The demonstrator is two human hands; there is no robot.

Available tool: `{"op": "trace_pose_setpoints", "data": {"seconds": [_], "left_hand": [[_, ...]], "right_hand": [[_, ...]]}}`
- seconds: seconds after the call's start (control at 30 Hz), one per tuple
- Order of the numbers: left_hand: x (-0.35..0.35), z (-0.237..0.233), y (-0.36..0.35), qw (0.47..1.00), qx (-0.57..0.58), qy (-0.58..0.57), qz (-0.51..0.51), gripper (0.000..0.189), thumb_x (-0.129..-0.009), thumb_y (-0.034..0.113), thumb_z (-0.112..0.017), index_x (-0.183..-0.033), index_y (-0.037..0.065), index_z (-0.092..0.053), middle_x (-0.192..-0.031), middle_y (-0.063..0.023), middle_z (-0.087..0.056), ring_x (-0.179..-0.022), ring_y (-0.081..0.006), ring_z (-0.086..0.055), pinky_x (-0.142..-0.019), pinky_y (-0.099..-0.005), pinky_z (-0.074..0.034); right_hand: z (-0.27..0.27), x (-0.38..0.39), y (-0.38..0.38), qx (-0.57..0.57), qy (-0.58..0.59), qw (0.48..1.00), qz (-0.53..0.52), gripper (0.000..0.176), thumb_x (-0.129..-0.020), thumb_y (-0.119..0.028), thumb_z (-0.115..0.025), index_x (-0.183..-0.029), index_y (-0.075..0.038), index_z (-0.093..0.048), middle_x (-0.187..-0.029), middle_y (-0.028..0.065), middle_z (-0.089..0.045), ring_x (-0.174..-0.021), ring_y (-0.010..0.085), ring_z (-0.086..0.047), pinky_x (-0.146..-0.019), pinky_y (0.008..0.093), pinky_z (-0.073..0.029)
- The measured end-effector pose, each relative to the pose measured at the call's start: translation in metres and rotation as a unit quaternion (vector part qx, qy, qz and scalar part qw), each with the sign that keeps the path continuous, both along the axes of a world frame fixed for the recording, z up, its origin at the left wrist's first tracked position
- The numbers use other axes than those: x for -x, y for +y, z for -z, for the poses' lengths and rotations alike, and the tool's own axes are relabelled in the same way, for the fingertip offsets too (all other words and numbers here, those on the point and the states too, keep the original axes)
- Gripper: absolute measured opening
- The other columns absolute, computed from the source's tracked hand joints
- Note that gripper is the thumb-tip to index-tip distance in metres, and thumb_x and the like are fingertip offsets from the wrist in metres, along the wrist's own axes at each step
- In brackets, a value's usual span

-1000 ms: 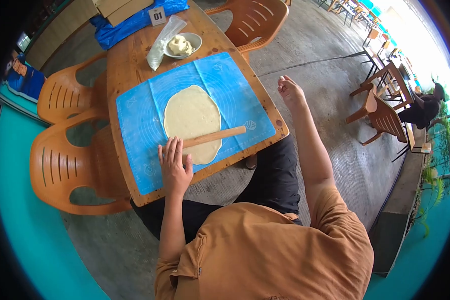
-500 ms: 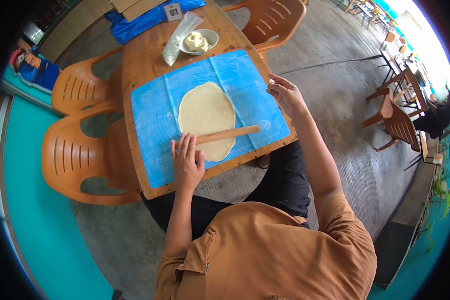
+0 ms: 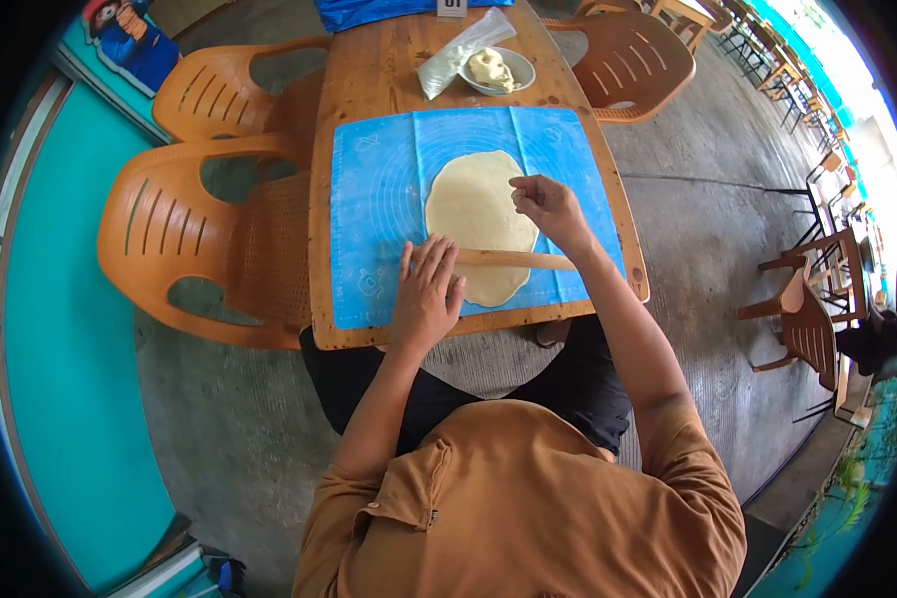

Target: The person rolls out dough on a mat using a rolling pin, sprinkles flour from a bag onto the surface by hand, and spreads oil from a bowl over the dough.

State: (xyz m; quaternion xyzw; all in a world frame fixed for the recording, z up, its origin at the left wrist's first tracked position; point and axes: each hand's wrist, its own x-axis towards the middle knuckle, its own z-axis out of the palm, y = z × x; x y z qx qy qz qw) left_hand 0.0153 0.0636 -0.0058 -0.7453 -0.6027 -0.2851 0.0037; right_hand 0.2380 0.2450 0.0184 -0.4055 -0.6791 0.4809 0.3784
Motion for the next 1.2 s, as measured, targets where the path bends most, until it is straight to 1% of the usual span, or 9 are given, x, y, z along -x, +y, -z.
{"op": "trace_pose_setpoints", "data": {"seconds": [0.07,0.27,0.37,0.7,0.77,0.9,0.97,1.1,1.2], "left_hand": [[0.0,0.001,-0.004,1.0,0.0,-0.003,-0.003,0.05,-0.105,0.026,-0.058,-0.146,-0.002,-0.056,-0.151,-0.0165,-0.057,-0.15,-0.0314,-0.045,-0.131,-0.0563,-0.021],[0.002,0.001,-0.001,1.0,-0.002,-0.013,-0.004,0.049,-0.105,0.026,-0.057,-0.145,-0.002,-0.057,-0.151,-0.0158,-0.057,-0.15,-0.0306,-0.045,-0.131,-0.0561,-0.021],[0.002,0.003,-0.002,1.0,0.0,-0.019,-0.007,0.049,-0.106,0.027,-0.057,-0.145,-0.002,-0.057,-0.151,-0.0154,-0.057,-0.15,-0.0298,-0.045,-0.131,-0.0558,-0.021],[0.002,-0.001,-0.002,1.0,0.001,-0.026,-0.005,0.049,-0.105,0.026,-0.059,-0.145,-0.001,-0.056,-0.151,-0.0146,-0.056,-0.15,-0.029,-0.045,-0.131,-0.0551,-0.022],[0.002,-0.001,-0.003,1.0,0.0,-0.028,-0.005,0.049,-0.104,0.024,-0.06,-0.145,-0.001,-0.056,-0.151,-0.0148,-0.056,-0.15,-0.029,-0.045,-0.131,-0.0549,-0.022],[0.002,-0.001,-0.003,1.0,-0.003,-0.024,-0.006,0.049,-0.105,0.026,-0.059,-0.145,-0.001,-0.056,-0.151,-0.0148,-0.056,-0.15,-0.0291,-0.045,-0.131,-0.055,-0.022],[0.002,0.0,-0.002,1.0,-0.005,-0.023,-0.006,0.049,-0.105,0.027,-0.057,-0.145,-0.001,-0.057,-0.151,-0.0149,-0.057,-0.149,-0.0293,-0.045,-0.131,-0.0553,-0.022],[0.002,0.001,-0.002,1.0,0.0,-0.023,-0.003,0.049,-0.105,0.026,-0.058,-0.146,-0.001,-0.056,-0.151,-0.0147,-0.056,-0.15,-0.0295,-0.045,-0.131,-0.0554,-0.022],[0.003,0.002,-0.002,1.0,0.002,-0.025,-0.002,0.05,-0.104,0.025,-0.059,-0.147,0.0,-0.055,-0.152,-0.0146,-0.056,-0.15,-0.0296,-0.045,-0.131,-0.0555,-0.022]], "right_hand": [[-0.003,0.007,-0.004,-0.034,-0.079,0.996,0.011,0.028,-0.097,-0.013,-0.073,-0.12,0.002,-0.075,-0.095,0.0068,-0.075,-0.088,0.011,-0.07,-0.081,0.0287,-0.058],[-0.018,0.015,-0.007,-0.082,-0.145,0.986,0.014,0.02,-0.095,-0.014,-0.072,-0.109,-0.001,-0.08,-0.09,0.0091,-0.077,-0.082,0.0132,-0.072,-0.074,0.0302,-0.057],[-0.027,0.013,-0.005,-0.073,-0.2,0.977,0.015,0.021,-0.096,-0.015,-0.072,-0.108,0.0,-0.08,-0.093,0.0118,-0.079,-0.081,0.0151,-0.072,-0.073,0.0307,-0.057],[-0.025,0.009,-0.006,-0.095,-0.243,0.965,0.007,0.026,-0.099,-0.021,-0.073,-0.111,0.002,-0.078,-0.096,0.0162,-0.079,-0.084,0.0208,-0.076,-0.076,0.0339,-0.058],[-0.02,0.008,-0.005,-0.098,-0.195,0.976,0.005,0.026,-0.099,-0.019,-0.074,-0.114,0.002,-0.077,-0.097,0.0159,-0.079,-0.086,0.0214,-0.076,-0.078,0.0342,-0.059],[-0.025,0.007,-0.006,-0.113,-0.239,0.964,0.022,0.025,-0.098,-0.016,-0.074,-0.116,0.002,-0.076,-0.098,0.0155,-0.08,-0.089,0.0207,-0.077,-0.081,0.0333,-0.06],[-0.024,0.004,-0.005,-0.061,-0.187,0.981,0.001,0.024,-0.097,-0.014,-0.074,-0.115,0.002,-0.076,-0.099,0.0152,-0.08,-0.091,0.0199,-0.078,-0.084,0.0328,-0.06],[-0.022,0.002,-0.008,-0.077,-0.192,0.978,0.0,0.023,-0.097,-0.012,-0.073,-0.115,0.001,-0.076,-0.099,0.0156,-0.08,-0.092,0.0192,-0.078,-0.084,0.0325,-0.06],[-0.016,0.0,-0.005,-0.06,-0.172,0.983,-0.009,0.029,-0.097,-0.01,-0.072,-0.122,0.004,-0.073,-0.102,0.0155,-0.08,-0.094,0.0187,-0.077,-0.084,0.0325,-0.06]]}}
